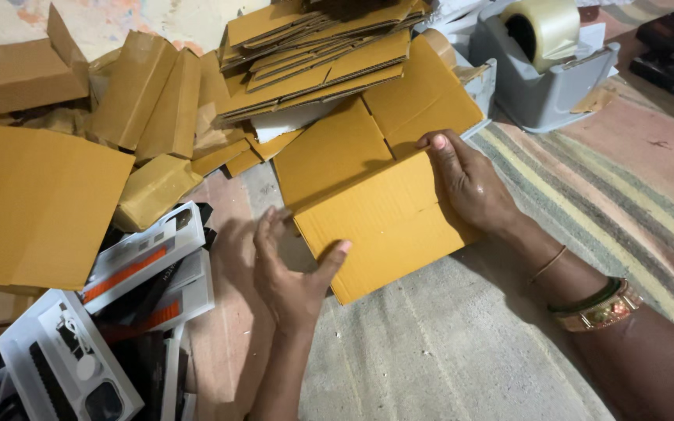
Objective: The person folds flat pre-cut yellow cardboard mailer boxes on a fabric-covered surface, pressing the bottom flaps together and creasing the sides by hand to form each box, then sets the finished box aside and reaches for the next flat blank. They repeat this folding cycle throughout the episode.
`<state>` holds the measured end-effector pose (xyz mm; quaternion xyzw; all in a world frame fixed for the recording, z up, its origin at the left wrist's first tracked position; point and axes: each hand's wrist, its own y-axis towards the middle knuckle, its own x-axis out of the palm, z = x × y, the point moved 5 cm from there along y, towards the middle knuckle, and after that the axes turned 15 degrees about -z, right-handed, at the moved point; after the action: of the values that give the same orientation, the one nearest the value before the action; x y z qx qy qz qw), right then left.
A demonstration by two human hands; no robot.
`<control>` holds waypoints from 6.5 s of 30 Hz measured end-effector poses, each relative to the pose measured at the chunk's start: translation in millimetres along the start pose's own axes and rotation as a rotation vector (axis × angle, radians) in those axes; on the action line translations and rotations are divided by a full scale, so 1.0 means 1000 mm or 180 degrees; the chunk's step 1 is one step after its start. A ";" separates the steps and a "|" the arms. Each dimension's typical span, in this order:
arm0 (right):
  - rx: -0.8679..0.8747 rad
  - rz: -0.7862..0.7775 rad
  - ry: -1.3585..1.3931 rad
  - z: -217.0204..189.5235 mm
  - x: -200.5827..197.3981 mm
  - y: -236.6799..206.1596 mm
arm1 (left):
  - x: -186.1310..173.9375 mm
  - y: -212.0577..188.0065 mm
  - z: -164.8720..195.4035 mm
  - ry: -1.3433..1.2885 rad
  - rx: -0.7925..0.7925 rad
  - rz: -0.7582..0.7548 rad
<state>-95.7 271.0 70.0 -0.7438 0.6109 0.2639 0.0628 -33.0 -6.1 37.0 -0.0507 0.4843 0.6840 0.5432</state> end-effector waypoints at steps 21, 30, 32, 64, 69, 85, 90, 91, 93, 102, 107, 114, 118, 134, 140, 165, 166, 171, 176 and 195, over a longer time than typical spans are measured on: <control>0.0240 -0.0032 0.0140 0.019 -0.022 0.004 | 0.116 0.080 0.159 0.2704 0.0603 -0.2403; 0.0476 -0.0058 -0.0160 0.015 -0.032 -0.002 | 0.094 0.058 0.123 0.2457 0.0458 -0.2081; 0.0373 -0.0039 -0.0207 0.016 -0.033 -0.002 | 0.088 0.050 0.113 0.2227 0.0469 -0.1848; -0.0717 -0.1228 0.3428 0.019 -0.042 -0.005 | 0.001 0.007 0.085 -0.0265 0.1319 -0.1286; 0.0219 -0.1208 0.2059 0.024 -0.065 -0.008 | 0.005 -0.016 0.121 0.0695 0.2847 -0.0906; 0.0769 -0.0831 0.2048 0.043 -0.056 -0.002 | 0.030 -0.011 0.085 0.0980 0.1891 -0.1216; 0.0601 -0.0965 0.1890 0.037 -0.054 -0.002 | 0.029 -0.011 0.104 0.0971 0.1836 -0.1208; 0.0552 -0.1043 0.1789 0.036 -0.053 -0.002 | 0.032 -0.013 0.109 0.0967 0.1810 -0.1251; 0.0614 -0.1119 0.1697 0.036 -0.052 -0.002 | 0.042 -0.014 0.116 0.1201 0.1538 -0.1395; 0.0378 -0.1149 0.1153 0.026 -0.052 -0.006 | 0.103 0.031 0.161 0.2109 0.0610 -0.1809; -0.0220 -0.1075 0.1308 0.024 -0.055 -0.002 | 0.130 0.084 0.173 0.1618 0.0286 -0.1799; -0.0218 -0.1110 0.1326 0.029 -0.051 -0.001 | 0.123 0.077 0.169 0.1355 0.0207 -0.1656; 0.0476 -0.1017 0.1320 0.035 -0.043 -0.003 | 0.111 0.062 0.150 0.1323 0.0037 -0.1724; 0.0745 -0.0791 0.0537 0.016 -0.038 -0.007 | 0.053 -0.011 0.053 0.1069 -0.0200 -0.1922; 0.0424 -0.0698 0.0356 0.019 -0.035 -0.006 | 0.044 -0.029 0.038 0.0336 0.0048 -0.1403; 0.0115 -0.1179 0.1125 0.033 -0.030 -0.006 | 0.062 -0.020 -0.003 -0.3758 -0.0863 -0.1064; -0.0001 -0.1247 0.1201 0.033 -0.029 -0.005 | 0.063 -0.020 -0.004 -0.3752 -0.0898 -0.1055; 0.0091 -0.1209 0.1254 0.037 -0.029 -0.005 | 0.062 -0.021 -0.006 -0.3687 -0.0929 -0.1067; 0.0066 -0.1242 0.1303 0.034 -0.027 -0.006 | 0.063 -0.023 -0.009 -0.3666 -0.0889 -0.1078; 0.0496 -0.0897 0.0942 0.027 -0.028 -0.011 | 0.076 -0.029 -0.031 -0.3497 -0.0980 -0.1113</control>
<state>-97.3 309.7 57.9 -0.8454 0.5220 0.0924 0.0661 -55.1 22.8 -42.5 0.1534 0.0122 0.5728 0.8051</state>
